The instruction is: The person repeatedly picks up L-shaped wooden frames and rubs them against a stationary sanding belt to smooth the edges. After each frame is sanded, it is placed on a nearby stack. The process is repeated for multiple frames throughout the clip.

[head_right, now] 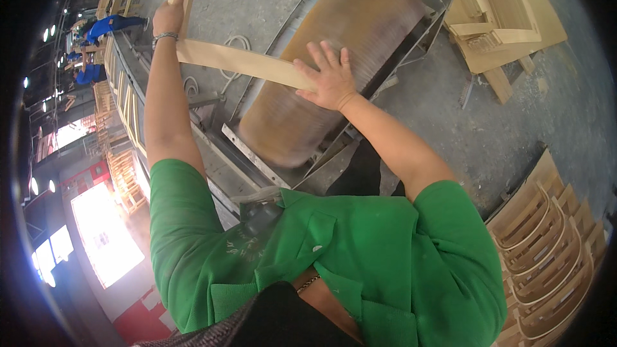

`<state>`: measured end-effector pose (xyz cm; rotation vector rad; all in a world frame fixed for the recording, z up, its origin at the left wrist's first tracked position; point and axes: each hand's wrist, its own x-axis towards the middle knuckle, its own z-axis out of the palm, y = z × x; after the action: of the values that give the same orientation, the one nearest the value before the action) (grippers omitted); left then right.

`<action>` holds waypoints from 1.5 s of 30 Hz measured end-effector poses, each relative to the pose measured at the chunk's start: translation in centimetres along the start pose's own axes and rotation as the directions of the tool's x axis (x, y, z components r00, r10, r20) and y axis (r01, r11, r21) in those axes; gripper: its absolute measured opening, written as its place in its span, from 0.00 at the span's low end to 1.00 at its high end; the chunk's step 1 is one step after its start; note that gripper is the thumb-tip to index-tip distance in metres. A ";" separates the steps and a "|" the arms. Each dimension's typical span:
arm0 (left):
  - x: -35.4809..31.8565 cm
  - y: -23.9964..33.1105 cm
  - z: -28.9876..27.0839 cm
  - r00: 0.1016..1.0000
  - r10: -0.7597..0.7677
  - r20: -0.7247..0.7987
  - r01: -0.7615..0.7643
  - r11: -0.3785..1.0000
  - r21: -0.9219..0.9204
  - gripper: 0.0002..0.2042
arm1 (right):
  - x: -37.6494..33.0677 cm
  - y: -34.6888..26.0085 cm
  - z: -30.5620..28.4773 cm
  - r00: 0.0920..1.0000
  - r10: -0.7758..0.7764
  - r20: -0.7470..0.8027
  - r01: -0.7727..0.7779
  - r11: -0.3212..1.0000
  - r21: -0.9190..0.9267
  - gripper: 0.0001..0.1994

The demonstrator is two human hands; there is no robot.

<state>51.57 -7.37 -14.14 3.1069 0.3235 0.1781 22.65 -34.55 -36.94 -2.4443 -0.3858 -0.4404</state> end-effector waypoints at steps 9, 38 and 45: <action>-15.6 5.8 8.3 0.926 0.076 0.371 -0.023 0.989 -0.144 0.41 | -15.8 6.0 -7.4 0.674 0.352 0.650 -0.532 0.842 0.096 0.42; -25.7 1.3 5.2 0.751 0.468 0.466 0.566 -0.094 -0.819 0.30 | -15.5 15.2 -12.2 0.930 0.028 0.367 -0.035 0.999 0.013 0.40; -57.5 -10.3 3.2 0.701 -0.497 0.511 0.667 0.203 -0.717 0.27 | -18.3 3.8 -18.4 0.792 -0.486 0.370 0.524 0.852 0.000 0.33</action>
<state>-6.10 -9.16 -23.99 1.7320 1.0113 0.0253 3.54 -51.92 -32.38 -2.4990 -1.2265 -0.2267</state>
